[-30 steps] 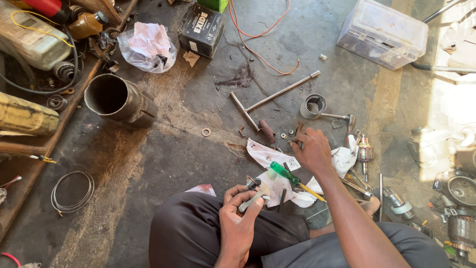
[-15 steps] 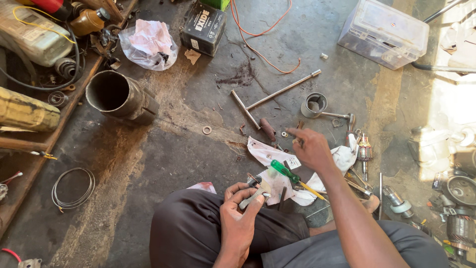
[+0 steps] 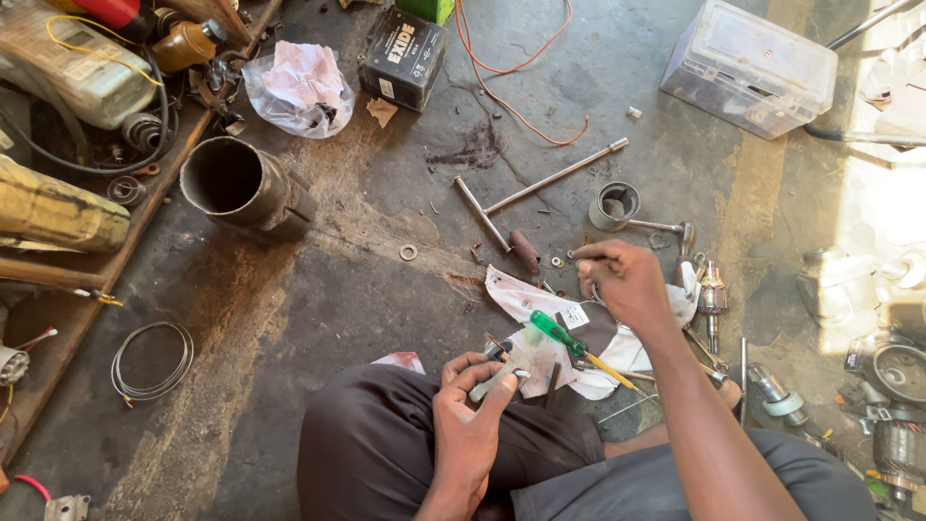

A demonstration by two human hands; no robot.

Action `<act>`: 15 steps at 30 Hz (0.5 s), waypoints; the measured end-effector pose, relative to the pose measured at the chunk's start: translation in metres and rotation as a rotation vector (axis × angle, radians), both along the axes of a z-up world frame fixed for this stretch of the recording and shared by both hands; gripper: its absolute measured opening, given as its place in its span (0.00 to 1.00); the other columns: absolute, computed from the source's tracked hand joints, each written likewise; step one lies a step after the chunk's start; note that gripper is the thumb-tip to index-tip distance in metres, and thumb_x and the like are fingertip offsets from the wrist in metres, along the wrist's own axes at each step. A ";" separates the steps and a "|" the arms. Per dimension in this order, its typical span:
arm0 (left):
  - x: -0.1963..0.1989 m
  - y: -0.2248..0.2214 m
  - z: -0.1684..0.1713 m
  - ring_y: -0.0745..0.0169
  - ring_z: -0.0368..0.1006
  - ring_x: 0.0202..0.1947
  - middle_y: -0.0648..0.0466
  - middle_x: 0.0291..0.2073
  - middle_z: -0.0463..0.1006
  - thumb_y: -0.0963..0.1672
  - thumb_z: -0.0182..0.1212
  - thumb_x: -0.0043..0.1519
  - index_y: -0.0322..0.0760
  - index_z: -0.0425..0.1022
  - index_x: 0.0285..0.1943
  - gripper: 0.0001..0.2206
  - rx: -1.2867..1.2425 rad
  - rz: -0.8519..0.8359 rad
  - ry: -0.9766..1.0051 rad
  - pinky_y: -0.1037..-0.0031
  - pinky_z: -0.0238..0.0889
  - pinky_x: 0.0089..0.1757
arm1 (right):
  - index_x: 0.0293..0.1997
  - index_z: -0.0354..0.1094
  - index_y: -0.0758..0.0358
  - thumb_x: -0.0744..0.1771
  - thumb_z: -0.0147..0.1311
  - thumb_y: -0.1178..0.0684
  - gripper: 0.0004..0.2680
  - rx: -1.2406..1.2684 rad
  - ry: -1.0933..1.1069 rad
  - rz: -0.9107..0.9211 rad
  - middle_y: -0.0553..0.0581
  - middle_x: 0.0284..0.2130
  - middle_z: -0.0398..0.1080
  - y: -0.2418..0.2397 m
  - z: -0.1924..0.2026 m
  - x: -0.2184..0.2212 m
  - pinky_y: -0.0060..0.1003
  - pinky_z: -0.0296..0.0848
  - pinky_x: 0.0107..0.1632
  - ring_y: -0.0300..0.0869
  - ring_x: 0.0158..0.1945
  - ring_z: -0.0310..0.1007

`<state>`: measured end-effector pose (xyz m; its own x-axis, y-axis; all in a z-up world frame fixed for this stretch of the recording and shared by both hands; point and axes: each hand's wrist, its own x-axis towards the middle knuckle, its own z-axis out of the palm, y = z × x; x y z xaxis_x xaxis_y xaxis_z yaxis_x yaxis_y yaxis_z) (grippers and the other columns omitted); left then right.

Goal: The person sits on the floor and uses a screwdriver to adjust internal components of a small cylindrical electrical part. They then use pliers to manipulate wires and a green-handled screwdriver to further adjust the assembly.

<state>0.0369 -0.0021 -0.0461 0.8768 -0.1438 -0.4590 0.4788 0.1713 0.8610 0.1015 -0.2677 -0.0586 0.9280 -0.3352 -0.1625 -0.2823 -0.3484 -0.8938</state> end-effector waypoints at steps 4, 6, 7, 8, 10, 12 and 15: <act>0.002 0.001 -0.003 0.68 0.68 0.53 0.52 0.53 0.70 0.41 0.69 0.54 0.22 0.81 0.42 0.12 -0.078 0.036 0.017 0.76 0.61 0.51 | 0.41 0.76 0.70 0.64 0.58 0.63 0.05 0.287 0.038 0.168 0.61 0.30 0.80 0.025 0.045 -0.015 0.31 0.79 0.36 0.36 0.32 0.80; 0.002 0.002 -0.007 0.67 0.68 0.54 0.51 0.53 0.71 0.41 0.69 0.54 0.22 0.81 0.42 0.12 -0.092 0.053 0.009 0.76 0.61 0.52 | 0.39 0.78 0.68 0.64 0.59 0.61 0.04 0.121 0.089 0.272 0.59 0.30 0.82 0.043 0.062 -0.028 0.31 0.80 0.36 0.37 0.32 0.82; 0.002 0.002 -0.008 0.67 0.68 0.54 0.51 0.53 0.71 0.41 0.69 0.54 0.21 0.82 0.42 0.12 -0.095 0.054 0.005 0.75 0.62 0.52 | 0.38 0.79 0.67 0.64 0.60 0.61 0.04 0.038 0.113 0.326 0.59 0.30 0.84 0.050 0.069 -0.031 0.31 0.81 0.36 0.37 0.31 0.83; 0.002 0.002 -0.010 0.67 0.68 0.54 0.51 0.53 0.71 0.41 0.69 0.54 0.21 0.82 0.42 0.12 -0.096 0.055 0.001 0.75 0.62 0.53 | 0.37 0.79 0.66 0.63 0.61 0.60 0.04 -0.030 -0.012 0.449 0.57 0.32 0.83 0.057 0.075 -0.032 0.31 0.81 0.38 0.38 0.33 0.83; 0.001 0.003 -0.012 0.66 0.68 0.54 0.51 0.53 0.71 0.41 0.69 0.55 0.21 0.82 0.43 0.12 -0.109 0.066 -0.007 0.75 0.62 0.53 | 0.35 0.79 0.64 0.63 0.64 0.58 0.03 -0.167 -0.269 0.690 0.55 0.37 0.83 0.067 0.082 -0.033 0.31 0.80 0.40 0.39 0.37 0.84; 0.001 0.003 -0.013 0.66 0.68 0.54 0.51 0.53 0.71 0.41 0.69 0.55 0.22 0.81 0.44 0.12 -0.135 0.084 -0.014 0.75 0.62 0.53 | 0.35 0.79 0.62 0.61 0.62 0.60 0.04 -0.154 -0.290 0.734 0.55 0.39 0.82 0.072 0.087 -0.032 0.34 0.80 0.43 0.42 0.40 0.84; 0.001 0.003 -0.013 0.65 0.69 0.55 0.52 0.53 0.71 0.41 0.69 0.54 0.22 0.82 0.43 0.12 -0.144 0.086 0.005 0.74 0.63 0.54 | 0.36 0.79 0.62 0.61 0.64 0.59 0.05 -0.132 -0.274 0.737 0.55 0.39 0.82 0.075 0.090 -0.032 0.36 0.80 0.43 0.44 0.41 0.84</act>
